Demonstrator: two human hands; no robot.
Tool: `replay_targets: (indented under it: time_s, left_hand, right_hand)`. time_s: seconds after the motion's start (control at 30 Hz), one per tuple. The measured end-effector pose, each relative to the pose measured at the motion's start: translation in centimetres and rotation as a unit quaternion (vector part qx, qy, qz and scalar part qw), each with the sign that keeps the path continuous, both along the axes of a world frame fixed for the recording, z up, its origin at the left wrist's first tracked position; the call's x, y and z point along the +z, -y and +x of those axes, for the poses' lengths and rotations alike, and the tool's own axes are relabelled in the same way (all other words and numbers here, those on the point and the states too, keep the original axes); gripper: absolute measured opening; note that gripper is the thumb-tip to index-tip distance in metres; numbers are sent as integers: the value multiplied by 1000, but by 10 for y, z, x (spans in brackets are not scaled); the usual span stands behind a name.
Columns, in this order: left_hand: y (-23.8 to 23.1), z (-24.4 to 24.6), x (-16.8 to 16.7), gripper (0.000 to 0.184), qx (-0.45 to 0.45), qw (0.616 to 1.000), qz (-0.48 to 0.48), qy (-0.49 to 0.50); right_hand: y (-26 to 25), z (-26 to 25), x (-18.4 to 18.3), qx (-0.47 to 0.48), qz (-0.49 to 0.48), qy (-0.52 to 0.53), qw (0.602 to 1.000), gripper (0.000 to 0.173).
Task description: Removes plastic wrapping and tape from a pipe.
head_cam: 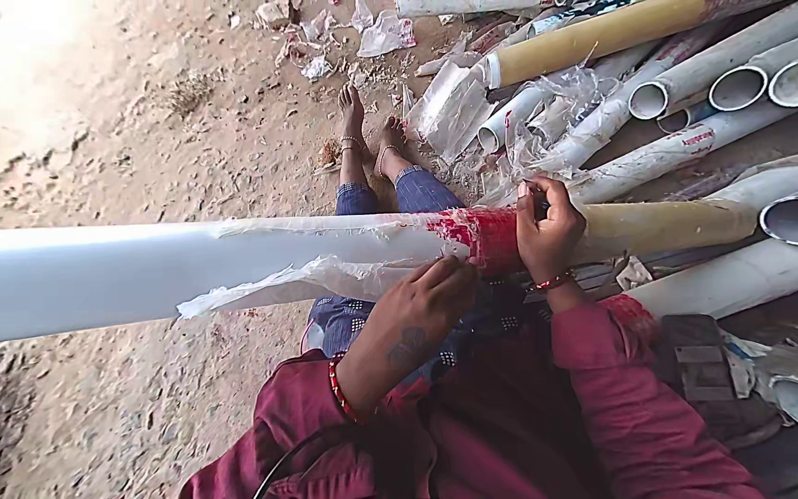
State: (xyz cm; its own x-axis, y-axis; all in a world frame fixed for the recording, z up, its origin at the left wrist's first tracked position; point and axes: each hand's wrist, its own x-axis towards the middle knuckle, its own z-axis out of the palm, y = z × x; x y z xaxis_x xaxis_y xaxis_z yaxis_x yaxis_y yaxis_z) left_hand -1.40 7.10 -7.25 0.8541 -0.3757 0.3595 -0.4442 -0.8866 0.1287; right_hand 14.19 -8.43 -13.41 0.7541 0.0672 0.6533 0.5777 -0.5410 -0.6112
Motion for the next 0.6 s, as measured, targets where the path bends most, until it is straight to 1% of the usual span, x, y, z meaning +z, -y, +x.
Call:
replay_targets:
  time_s: [0.03, 0.1, 0.17, 0.23, 0.27, 0.3, 0.33, 0.37, 0.4, 0.43, 0.47, 0.5, 0.53, 0.6]
  left_hand:
    - [1, -8, -7, 26, -9, 1000, 14, 17]
    - [-4, -21, -15, 24, -51, 998, 5, 43]
    - [-9, -26, -11, 21, -102, 992, -42, 59]
    - [-8, -26, 2, 21, -122, 986, -74, 91]
    - [-7, -21, 9, 21, -111, 983, -79, 122]
    - [-5, -15, 17, 20, -79, 984, -66, 144]
    - [-4, -9, 25, 23, -23, 989, -27, 146]
    - [-3, -1, 31, 39, 40, 991, 26, 125]
    - [-4, 5, 33, 62, 93, 990, 73, 72]
    - [-4, 10, 32, 78, 134, 986, 101, 4]
    - [-3, 13, 26, 76, 163, 978, 126, -39]
    - [-2, 14, 19, 61, 178, 972, 148, -44]
    - [-1, 13, 12, 46, 177, 971, 159, -25]
    - [-8, 7, -1, 43, 134, 979, 151, 32]
  right_hand:
    - [0, 0, 0, -1, -1, 0, 1000, 21]
    - [-1, 1, -1, -3, 0, 0, 1000, 22]
    - [-2, 3, -2, -3, 3, 1, 1000, 23]
    - [-2, 3, -3, -6, 4, 7, 1000, 23]
    - [-2, 4, -3, -9, 3, 9, 1000, 23]
    - [-2, 3, -1, -13, -2, 5, 1000, 23]
    - [-3, 2, 1, -17, -11, -3, 1000, 23]
    - [-3, 2, 2, -21, -17, -7, 1000, 23]
    - [-2, 1, 2, -23, -20, -10, 999, 23]
    - [-2, 1, 1, -21, -22, -12, 999, 24]
    - [-1, 1, 1, -18, -22, -13, 1000, 24]
    - [-1, 2, 1, -16, -21, -13, 1000, 24]
    - [-2, 3, 1, -14, -20, -9, 1000, 25]
    - [-2, 4, -1, -10, -16, 7, 1000, 24]
